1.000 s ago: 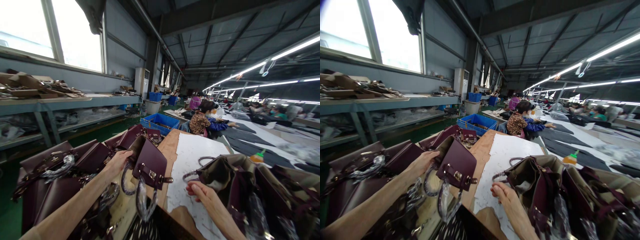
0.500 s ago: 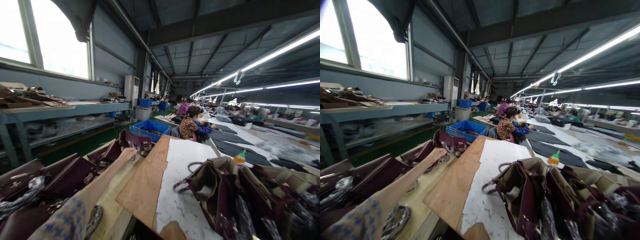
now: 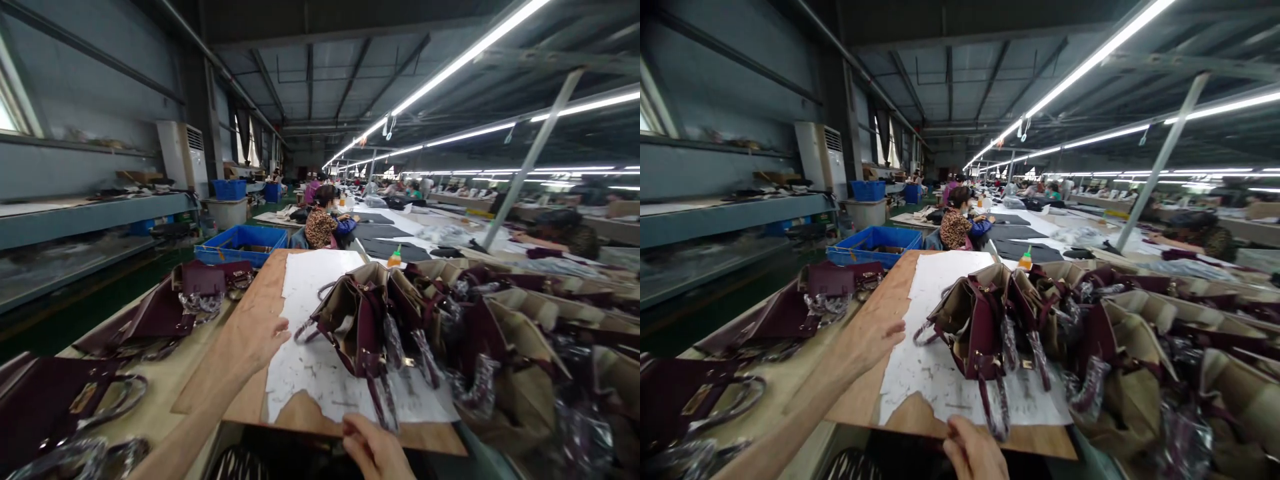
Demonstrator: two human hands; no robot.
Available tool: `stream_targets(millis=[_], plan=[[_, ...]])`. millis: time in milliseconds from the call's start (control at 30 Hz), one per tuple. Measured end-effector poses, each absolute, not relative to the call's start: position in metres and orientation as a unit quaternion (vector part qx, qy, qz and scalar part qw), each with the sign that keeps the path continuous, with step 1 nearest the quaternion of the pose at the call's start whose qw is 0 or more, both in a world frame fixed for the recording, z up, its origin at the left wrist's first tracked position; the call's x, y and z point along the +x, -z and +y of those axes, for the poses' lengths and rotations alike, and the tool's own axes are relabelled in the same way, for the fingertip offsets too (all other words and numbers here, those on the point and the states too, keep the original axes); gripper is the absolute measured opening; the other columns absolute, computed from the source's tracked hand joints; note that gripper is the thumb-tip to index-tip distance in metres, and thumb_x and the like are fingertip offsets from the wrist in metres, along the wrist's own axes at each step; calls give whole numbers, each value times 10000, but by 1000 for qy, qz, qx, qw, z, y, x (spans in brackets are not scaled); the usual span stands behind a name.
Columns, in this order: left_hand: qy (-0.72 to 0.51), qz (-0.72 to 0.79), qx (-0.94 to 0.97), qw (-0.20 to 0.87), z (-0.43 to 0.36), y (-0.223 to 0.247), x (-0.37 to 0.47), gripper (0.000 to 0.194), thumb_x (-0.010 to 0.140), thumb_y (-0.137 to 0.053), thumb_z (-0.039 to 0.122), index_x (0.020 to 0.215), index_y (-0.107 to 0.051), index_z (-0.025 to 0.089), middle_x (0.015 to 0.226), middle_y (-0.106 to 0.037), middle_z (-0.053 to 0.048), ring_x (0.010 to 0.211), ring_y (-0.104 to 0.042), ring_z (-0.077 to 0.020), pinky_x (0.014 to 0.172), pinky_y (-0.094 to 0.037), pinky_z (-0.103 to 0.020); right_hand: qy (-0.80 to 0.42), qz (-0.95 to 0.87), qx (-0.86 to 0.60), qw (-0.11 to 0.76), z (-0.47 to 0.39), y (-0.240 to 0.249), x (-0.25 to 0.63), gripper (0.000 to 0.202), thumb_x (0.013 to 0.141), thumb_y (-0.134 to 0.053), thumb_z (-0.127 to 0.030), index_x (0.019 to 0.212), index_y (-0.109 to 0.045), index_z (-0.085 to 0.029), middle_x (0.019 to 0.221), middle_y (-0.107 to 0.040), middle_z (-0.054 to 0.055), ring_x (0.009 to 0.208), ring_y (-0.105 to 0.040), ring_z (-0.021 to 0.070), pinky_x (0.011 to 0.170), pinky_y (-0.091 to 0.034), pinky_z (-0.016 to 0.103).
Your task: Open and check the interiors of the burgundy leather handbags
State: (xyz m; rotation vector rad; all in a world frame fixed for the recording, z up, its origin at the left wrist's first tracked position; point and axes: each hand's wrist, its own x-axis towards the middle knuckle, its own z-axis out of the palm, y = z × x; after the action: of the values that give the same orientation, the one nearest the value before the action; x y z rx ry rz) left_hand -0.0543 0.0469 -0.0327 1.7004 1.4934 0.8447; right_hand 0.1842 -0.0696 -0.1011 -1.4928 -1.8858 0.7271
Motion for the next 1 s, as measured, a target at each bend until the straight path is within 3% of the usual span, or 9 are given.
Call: stream_targets(millis=[100,233,333,500,567,667,800,900,1000], plan=[[-318,551,692,341,74,33,-22,305,837,-500,304,1096,-512,143,1084,-549,-74,932,-550,-186,799,-461,-380,-191,-745,-557,313,-61,88,181,292,830,-415,-310,1065,-576,-246,980,-658,48,833,-621,187,742,-458,241],[-305,512,735,323,90,33,14,351,739,-560,205,1078,-528,123,878,-616,-39,804,-568,-179,747,-440,-313,-72,-743,-596,295,-57,82,188,316,822,-399,-223,1106,-535,-255,1105,-597,53,862,-606,204,713,-460,267],[-298,487,764,300,83,35,29,311,727,-526,233,1021,-565,139,908,-614,-42,824,-554,-187,753,-420,-297,-36,-728,-626,278,-64,85,197,335,801,-402,-173,1104,-524,-245,1109,-585,54,884,-596,209,714,-452,275],[-316,452,774,311,58,41,42,517,721,-509,216,1226,-404,173,1108,-585,-56,977,-532,-191,852,-390,-299,-83,-758,-605,231,-76,87,189,367,746,-378,-73,1019,-561,-236,998,-614,34,830,-603,188,690,-441,260],[-324,470,751,331,50,39,47,519,746,-477,222,1249,-365,162,1081,-600,-60,919,-561,-180,795,-421,-283,-105,-755,-608,222,-77,90,182,408,717,-384,-51,1039,-564,-224,1011,-617,41,848,-603,193,721,-440,269],[-317,537,713,321,42,23,48,378,807,-389,297,1140,-469,137,867,-650,-52,730,-588,-170,660,-436,-263,-148,-718,-638,234,-73,100,183,524,690,-425,-61,1203,-474,-154,1106,-594,98,954,-585,213,799,-433,278],[-319,554,710,295,35,-15,31,326,800,-406,382,923,-587,141,661,-630,-39,711,-581,-183,661,-412,-259,-161,-678,-658,286,-67,110,197,654,681,-434,-53,1323,-320,-102,1245,-504,143,1121,-493,215,891,-398,295],[-315,521,726,320,23,-34,8,317,760,-478,418,906,-607,168,685,-646,-45,810,-579,-210,706,-403,-259,-180,-686,-637,303,-64,106,199,671,687,-438,-65,1340,-292,-109,1305,-447,138,1166,-450,214,930,-376,320],[-314,519,723,332,0,-34,-12,349,752,-475,436,968,-599,192,845,-665,-63,970,-538,-256,776,-394,-283,-195,-707,-602,317,-56,96,187,649,700,-435,-82,1335,-308,-121,1300,-454,125,1180,-430,214,946,-362,336]])
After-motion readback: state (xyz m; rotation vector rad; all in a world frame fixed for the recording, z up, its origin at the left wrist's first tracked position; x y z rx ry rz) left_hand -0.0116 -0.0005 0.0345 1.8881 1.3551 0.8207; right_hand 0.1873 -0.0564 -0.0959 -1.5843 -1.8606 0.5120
